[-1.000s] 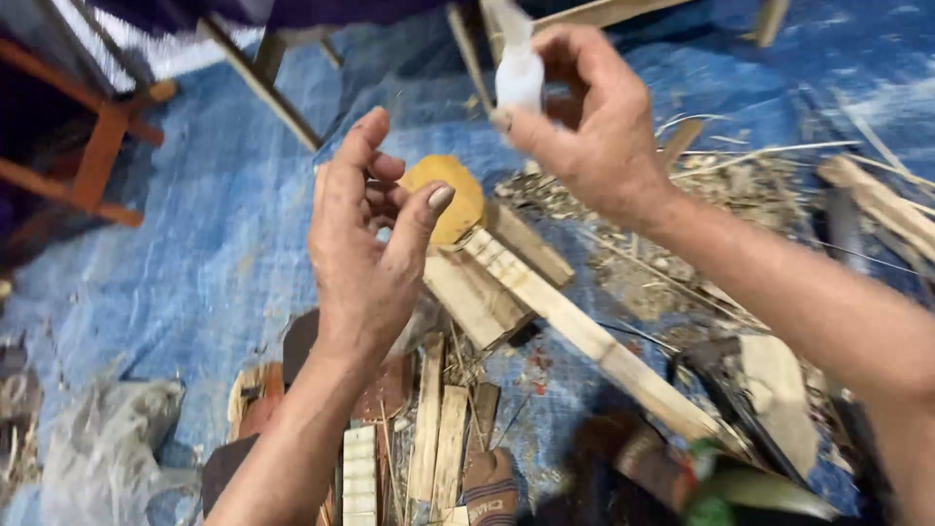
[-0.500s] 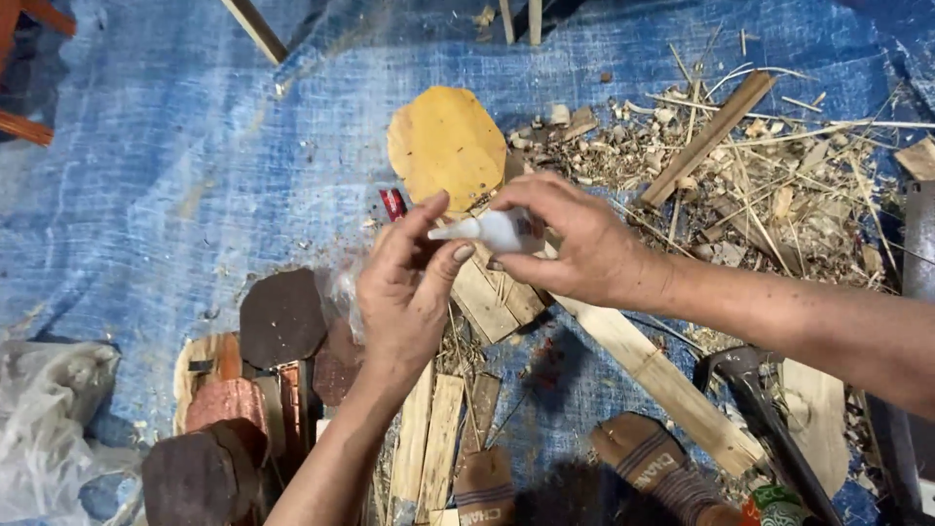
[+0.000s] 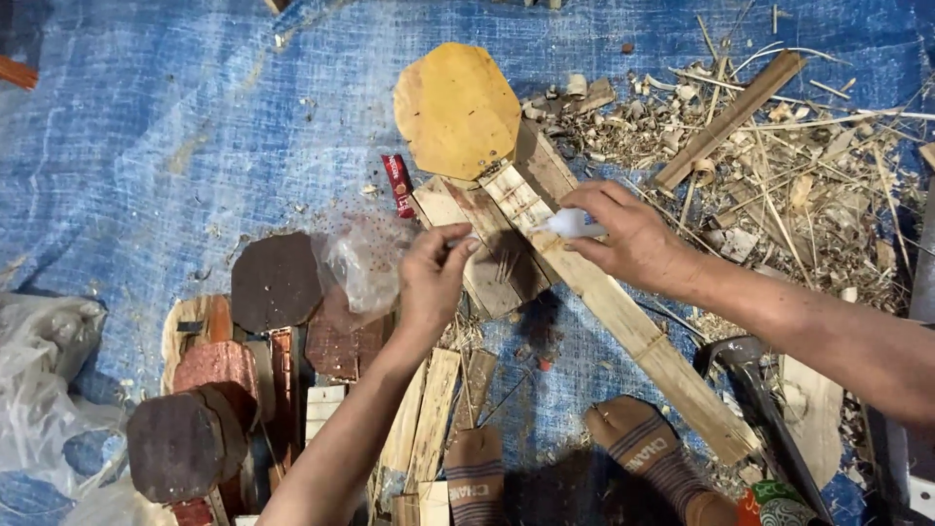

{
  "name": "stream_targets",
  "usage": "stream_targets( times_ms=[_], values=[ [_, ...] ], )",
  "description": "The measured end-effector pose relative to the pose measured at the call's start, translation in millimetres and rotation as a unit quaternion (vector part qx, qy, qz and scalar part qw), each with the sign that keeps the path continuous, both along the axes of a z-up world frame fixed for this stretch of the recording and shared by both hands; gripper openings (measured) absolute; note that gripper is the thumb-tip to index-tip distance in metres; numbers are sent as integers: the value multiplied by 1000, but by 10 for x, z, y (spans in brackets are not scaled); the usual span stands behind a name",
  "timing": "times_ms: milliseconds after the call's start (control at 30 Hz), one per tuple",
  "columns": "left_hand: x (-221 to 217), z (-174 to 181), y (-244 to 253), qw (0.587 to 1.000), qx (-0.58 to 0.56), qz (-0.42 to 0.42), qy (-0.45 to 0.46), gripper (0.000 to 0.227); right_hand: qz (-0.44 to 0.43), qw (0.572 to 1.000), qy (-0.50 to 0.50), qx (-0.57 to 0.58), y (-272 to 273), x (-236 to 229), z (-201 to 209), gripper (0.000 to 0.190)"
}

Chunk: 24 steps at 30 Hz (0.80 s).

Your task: Shaping wooden pieces and applying glue to attach frets to the neck of a traditional string instrument.

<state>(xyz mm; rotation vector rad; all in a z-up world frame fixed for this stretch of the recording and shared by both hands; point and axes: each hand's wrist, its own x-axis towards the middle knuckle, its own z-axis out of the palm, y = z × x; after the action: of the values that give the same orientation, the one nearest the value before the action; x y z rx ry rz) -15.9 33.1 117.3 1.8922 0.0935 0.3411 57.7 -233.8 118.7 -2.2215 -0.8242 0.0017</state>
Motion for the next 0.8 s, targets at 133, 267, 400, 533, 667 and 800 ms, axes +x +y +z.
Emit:
stream_targets(
  times_ms=[133, 267, 400, 533, 667, 800],
  values=[
    [-37, -417, 19, 981, 149, -3, 123, 22, -2, 998, -51, -35, -62, -3, -169, 49],
    [56, -782, 129, 974, 200, -1, 105, 21, 3, 994, -66, -87, -92, 74, -417, 50],
    [64, -828, 214, 969, 230, -22, 90, 22, 11, 982, -112, -150, -88, 108, -389, 54],
    [32, -937, 318, 965, 242, -25, 102, 29, 14, 967, -171, -191, -104, 164, -501, 54],
    [-25, -942, 333, 967, 240, -35, 83, 31, 12, 962, -190, -194, -93, 201, -619, 49],
    [-32, -988, 352, 966, 242, -41, 75, 32, 6, 953, -220, -210, -87, 246, -697, 45]
  ],
)
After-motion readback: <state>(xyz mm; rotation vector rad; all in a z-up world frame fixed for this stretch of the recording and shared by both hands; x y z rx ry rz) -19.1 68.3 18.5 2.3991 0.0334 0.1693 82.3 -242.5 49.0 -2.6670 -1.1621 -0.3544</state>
